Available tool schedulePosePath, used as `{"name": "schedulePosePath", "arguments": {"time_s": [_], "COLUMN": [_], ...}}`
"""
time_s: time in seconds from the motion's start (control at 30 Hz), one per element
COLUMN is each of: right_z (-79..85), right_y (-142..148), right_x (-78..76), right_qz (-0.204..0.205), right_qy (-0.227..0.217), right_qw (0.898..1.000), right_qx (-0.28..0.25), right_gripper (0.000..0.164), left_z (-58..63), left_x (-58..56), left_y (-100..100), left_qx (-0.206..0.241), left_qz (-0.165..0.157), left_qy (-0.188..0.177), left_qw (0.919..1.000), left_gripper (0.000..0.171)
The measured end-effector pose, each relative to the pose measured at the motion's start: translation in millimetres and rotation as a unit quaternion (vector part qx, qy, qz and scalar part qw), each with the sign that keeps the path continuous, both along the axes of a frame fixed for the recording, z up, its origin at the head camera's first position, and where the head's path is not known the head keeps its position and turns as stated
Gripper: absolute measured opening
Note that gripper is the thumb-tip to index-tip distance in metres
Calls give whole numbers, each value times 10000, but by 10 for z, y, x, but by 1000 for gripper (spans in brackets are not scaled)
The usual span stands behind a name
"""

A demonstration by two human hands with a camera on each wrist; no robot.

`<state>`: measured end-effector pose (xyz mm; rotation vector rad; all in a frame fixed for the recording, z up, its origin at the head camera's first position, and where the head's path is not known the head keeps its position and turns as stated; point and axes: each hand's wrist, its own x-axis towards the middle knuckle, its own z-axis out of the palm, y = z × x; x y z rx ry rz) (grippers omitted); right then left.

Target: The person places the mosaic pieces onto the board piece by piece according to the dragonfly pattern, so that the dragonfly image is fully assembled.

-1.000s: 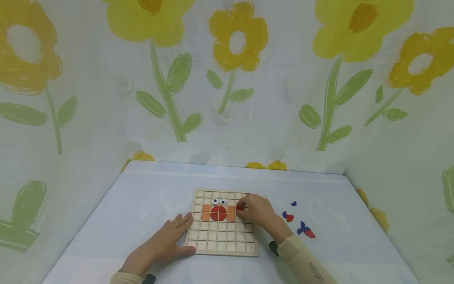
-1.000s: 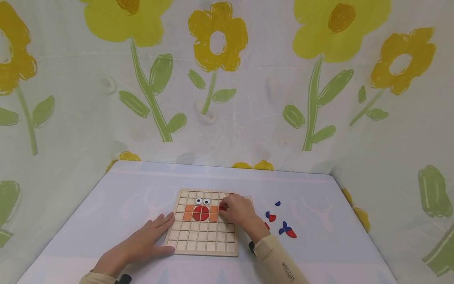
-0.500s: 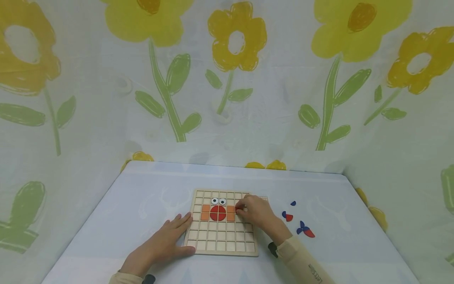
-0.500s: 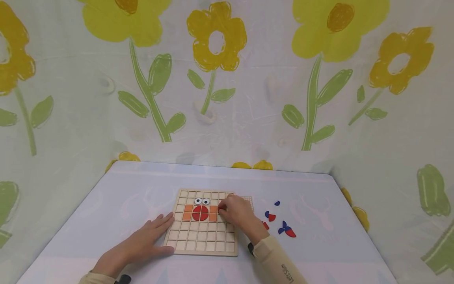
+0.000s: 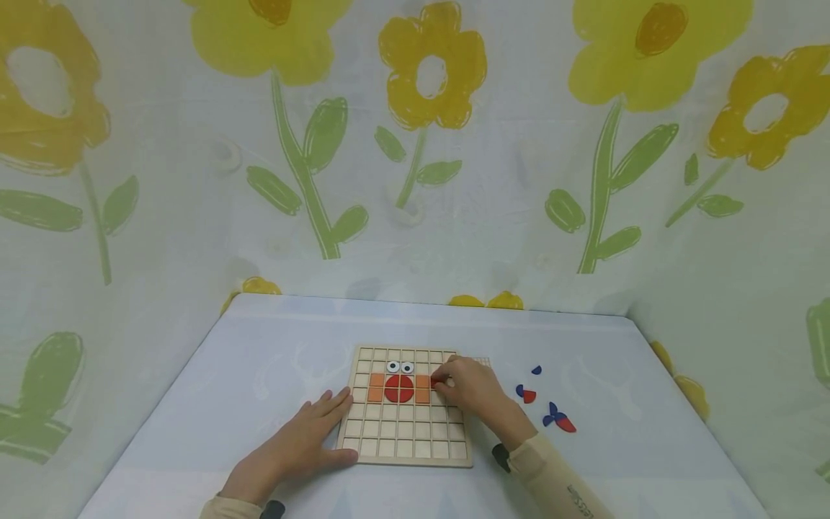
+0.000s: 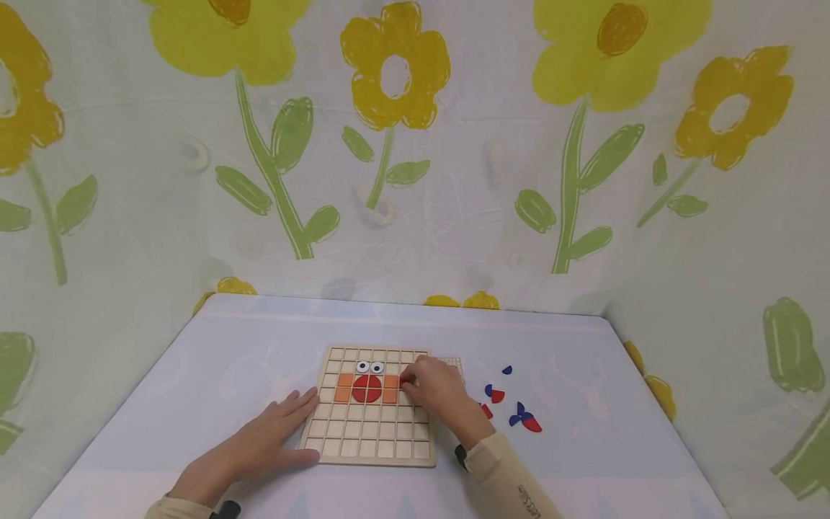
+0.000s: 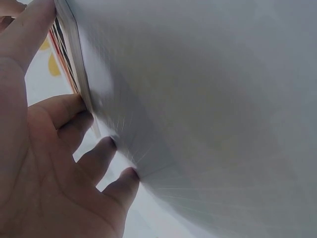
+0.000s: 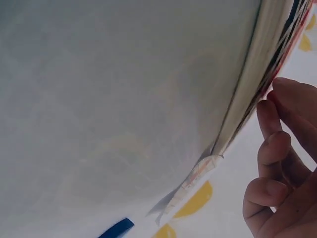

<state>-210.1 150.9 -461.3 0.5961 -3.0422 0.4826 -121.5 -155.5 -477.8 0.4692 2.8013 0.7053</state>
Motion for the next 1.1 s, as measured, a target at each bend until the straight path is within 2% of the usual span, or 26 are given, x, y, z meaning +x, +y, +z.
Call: {"name": "schedulePosePath", "arguments": {"time_s": [0.13,0.43,0.6,0.83,1.1], "right_z": [102,476,552,493,253], "right_y": [69,408,594,893,1218], "right_x": [39,203,282,388,496], "right_qz": [-114,-156,-361,-706,-528], "right_qy": [62,826,1105,528,-232], "right_qw": [9999,9947,9917,9955,9983], "right_qx": [-105,-591,-557,-345,-92], "right_gripper": [17,20,24,26,35], "left_z": [10,3,2,25,-4], "left_x": [3,-4,4,2,-13], "left_y": [-1,-1,-4,15,1], "left_qx": [11,29,42,92,-18], "left_qz": [12,-16,9,-13,-49], "left_qy": [-36,-29,-43,-86,-39], "left_qw": [10000,10000,10000,9999,10000], "left_gripper": [101,100,100,100,101]}}
